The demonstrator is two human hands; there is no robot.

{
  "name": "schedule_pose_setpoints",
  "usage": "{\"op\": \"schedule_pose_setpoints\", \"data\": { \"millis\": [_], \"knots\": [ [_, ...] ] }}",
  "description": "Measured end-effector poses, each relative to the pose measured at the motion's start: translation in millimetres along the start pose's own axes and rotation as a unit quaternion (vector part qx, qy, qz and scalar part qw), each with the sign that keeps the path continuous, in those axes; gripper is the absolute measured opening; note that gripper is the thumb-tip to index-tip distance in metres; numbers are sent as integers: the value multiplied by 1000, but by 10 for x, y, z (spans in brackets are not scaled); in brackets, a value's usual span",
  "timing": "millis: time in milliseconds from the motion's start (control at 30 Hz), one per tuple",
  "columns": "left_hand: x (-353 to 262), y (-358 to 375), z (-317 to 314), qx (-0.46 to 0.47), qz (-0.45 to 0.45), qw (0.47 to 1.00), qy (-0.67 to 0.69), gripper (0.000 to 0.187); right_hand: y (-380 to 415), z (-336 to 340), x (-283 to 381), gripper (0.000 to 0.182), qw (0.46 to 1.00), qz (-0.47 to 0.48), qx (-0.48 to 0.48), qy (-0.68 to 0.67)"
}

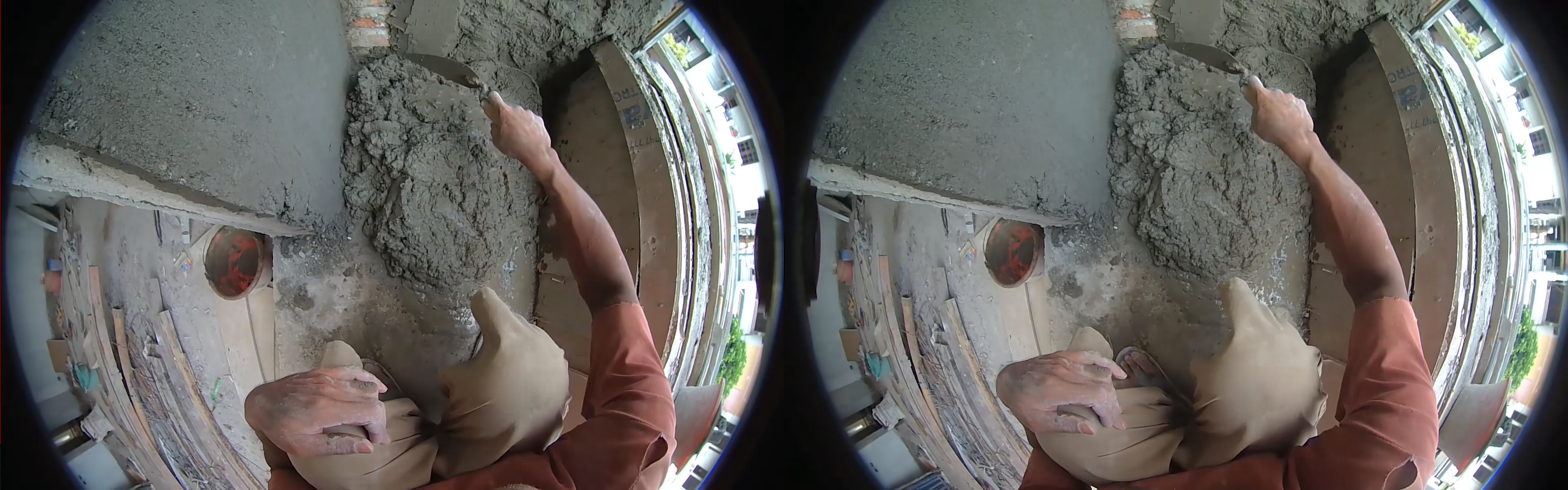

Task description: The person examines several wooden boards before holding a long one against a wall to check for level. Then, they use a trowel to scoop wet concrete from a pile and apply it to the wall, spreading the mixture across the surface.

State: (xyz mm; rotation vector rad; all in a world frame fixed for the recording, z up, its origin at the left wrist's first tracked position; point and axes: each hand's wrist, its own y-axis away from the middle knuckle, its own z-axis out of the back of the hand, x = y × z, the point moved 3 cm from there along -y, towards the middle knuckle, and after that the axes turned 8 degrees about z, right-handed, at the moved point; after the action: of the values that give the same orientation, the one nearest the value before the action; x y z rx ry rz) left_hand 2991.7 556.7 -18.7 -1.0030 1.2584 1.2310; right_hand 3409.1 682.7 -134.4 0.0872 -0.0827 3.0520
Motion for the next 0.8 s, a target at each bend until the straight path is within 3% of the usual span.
{"op": "schedule_pose_setpoints", "data": {
  "millis": [100,167,200,267,300,367,500,567,633,667,700,733,767,800],
  "knots": [
    [39,27,-7,-12,7,1000,18,20,-817,-217,-170,26,998,8,45,46],
    [61,37,-1,-24,5,999,26,21,-1139,-810,-265,23,955,215,120,167],
    [74,36,18,-25,13,999,27,21,-1111,-765,-208,23,956,214,117,165],
    [111,49,51,-29,23,999,28,22,-846,-529,-39,21,948,185,224,130],
    [139,51,74,-25,21,999,36,22,-713,-262,-53,26,907,279,216,228],
    [184,36,128,-22,19,999,45,22,-600,149,-234,30,857,407,105,298],
    [241,-30,188,-7,30,998,58,22,-938,609,-192,32,873,403,47,270],
    [259,-45,204,-5,41,997,61,22,-1251,609,101,30,930,243,42,274],
    [278,-67,212,31,48,997,45,25,-1496,463,353,30,948,160,127,243],
    [268,-86,196,36,48,997,46,25,-1820,-179,-178,30,949,156,129,243],
    [246,-103,182,11,52,997,51,24,-1929,-868,-113,28,732,425,116,520],
    [234,-97,201,-17,56,997,52,23,-1756,-769,-43,28,733,421,115,522],
    [232,-63,219,-17,56,997,47,23,-1441,-593,95,27,830,343,214,384],
    [243,-33,211,-20,61,997,52,23,-1250,-377,201,25,887,256,307,229]
  ]
}}
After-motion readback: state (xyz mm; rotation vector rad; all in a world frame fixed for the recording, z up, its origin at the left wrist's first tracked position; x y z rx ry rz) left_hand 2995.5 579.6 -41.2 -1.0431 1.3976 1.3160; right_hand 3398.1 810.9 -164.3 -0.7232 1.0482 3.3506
